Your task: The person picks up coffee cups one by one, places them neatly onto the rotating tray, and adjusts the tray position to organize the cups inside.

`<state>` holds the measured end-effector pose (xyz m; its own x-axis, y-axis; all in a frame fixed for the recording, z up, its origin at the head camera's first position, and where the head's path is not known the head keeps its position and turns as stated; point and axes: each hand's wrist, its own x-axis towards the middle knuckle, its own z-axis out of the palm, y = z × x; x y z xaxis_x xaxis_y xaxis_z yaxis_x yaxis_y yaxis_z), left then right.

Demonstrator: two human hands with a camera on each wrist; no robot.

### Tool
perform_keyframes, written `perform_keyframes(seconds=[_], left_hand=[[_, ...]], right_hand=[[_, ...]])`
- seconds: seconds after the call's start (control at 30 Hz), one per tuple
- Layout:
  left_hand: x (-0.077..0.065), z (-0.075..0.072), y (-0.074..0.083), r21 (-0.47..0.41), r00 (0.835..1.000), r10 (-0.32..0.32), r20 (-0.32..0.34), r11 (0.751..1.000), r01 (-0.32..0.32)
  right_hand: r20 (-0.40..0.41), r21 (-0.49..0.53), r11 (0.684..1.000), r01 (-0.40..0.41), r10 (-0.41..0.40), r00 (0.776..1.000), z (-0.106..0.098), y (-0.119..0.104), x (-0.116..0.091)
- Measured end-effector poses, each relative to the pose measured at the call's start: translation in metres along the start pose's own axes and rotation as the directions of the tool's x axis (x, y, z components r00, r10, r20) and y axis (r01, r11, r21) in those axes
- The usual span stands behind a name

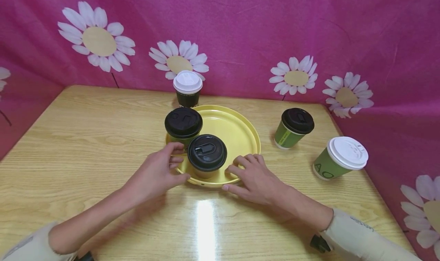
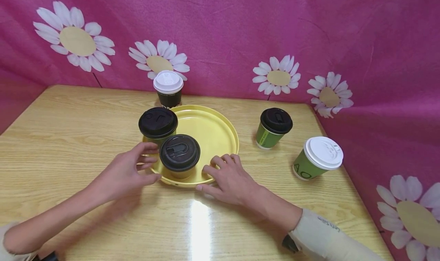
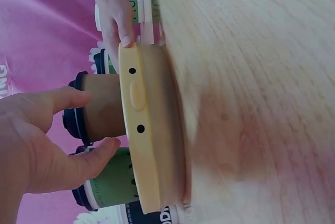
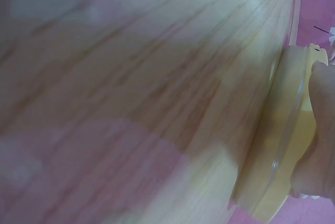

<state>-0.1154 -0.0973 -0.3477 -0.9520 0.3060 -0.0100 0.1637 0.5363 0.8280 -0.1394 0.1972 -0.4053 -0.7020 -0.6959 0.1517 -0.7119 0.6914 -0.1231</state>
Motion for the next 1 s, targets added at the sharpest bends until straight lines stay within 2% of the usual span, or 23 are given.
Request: perform_keyframes(seconds=[0.1,0.17,0.33,0.57,0.83,1.0], left_hand=[[-0.003,-0.001,0.002,0.031,0.999,0.029,-0.037,0.999,-0.028],[-0.005,-0.002,0.004,0.052,0.995,0.073,-0.071,0.996,-0.07],[-0.007,0.0,0.007,0.141,0.969,0.201,-0.145,0.973,-0.181],[-0.007,0.005,0.009,0.325,0.924,0.345,-0.164,0.903,-0.28],[-0.006,0.011,0.012,0.437,0.892,0.428,-0.148,0.837,-0.329],[-0.003,0.013,0.014,0.478,0.85,0.511,-0.131,0.783,-0.398]], right_hand=[[0.003,0.002,1.0,-0.003,0.003,1.0,0.0,0.0,0.0],[0.005,0.003,1.0,-0.003,0.003,1.0,-0.001,0.0,0.0],[0.005,-0.001,1.0,0.001,-0.001,1.0,-0.001,-0.001,0.0],[-0.011,-0.002,1.0,0.01,-0.01,1.0,0.001,0.0,0.0],[-0.001,-0.006,1.0,-0.002,0.002,1.0,0.0,-0.001,0.0],[-0.009,-0.007,1.0,0.006,-0.006,1.0,0.0,-0.001,0.0]])
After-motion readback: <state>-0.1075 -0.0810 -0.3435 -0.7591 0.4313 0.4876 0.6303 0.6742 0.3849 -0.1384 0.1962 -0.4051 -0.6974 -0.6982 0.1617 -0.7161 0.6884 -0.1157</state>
